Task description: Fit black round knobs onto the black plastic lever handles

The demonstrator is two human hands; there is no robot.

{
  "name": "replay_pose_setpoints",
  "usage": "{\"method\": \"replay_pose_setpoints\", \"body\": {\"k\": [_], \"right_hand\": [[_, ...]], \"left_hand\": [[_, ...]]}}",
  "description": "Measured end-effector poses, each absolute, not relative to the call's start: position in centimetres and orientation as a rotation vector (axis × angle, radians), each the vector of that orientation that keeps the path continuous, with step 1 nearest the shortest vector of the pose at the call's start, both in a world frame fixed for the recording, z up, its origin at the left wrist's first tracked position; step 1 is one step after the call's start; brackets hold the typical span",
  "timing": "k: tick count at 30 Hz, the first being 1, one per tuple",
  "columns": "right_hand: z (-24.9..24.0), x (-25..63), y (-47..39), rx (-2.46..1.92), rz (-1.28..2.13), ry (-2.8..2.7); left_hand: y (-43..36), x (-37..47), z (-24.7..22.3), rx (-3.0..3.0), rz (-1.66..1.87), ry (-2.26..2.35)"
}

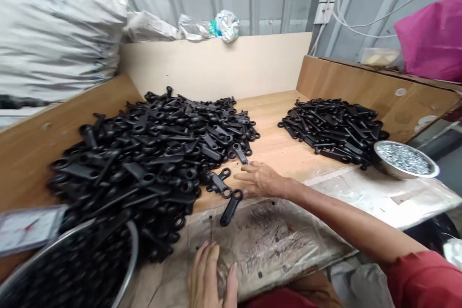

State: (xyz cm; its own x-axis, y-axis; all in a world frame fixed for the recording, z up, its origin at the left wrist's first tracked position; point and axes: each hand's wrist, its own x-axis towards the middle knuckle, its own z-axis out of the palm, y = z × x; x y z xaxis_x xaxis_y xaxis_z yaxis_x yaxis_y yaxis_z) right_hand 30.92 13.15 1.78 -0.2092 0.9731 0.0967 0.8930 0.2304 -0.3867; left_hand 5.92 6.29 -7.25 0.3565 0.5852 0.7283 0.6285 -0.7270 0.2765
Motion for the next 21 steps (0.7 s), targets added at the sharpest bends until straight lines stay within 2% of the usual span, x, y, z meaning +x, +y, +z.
{"method": "replay_pose_setpoints", "body": {"k": [6, 12, 16, 18, 21], "right_hand": [[0.7, 27.7, 13.8, -1.695, 0.341, -2.471], [0.8, 28.6, 12.2, -1.907, 0.390, -2.330], [1.7, 28.8, 10.4, -1.855, 0.501, -2.329], [2.9, 28.0, 9.4, -1.758, 0.665, -2.263], [4.7, 25.0, 7.7, -1.526, 1.158, -1.975]], "left_hand": [[5.4, 5.4, -6.5, -2.586, -1.441, -1.418], [5.2, 5.3, -6.4, -2.610, -1.667, -1.545], [5.1, 5.4, -5.9, -2.704, -1.828, -1.673], [4.8, 5.3, -5.3, -2.714, -1.950, -1.879], [4.1, 5.2, -3.7, -2.656, -2.321, -2.124]]}}
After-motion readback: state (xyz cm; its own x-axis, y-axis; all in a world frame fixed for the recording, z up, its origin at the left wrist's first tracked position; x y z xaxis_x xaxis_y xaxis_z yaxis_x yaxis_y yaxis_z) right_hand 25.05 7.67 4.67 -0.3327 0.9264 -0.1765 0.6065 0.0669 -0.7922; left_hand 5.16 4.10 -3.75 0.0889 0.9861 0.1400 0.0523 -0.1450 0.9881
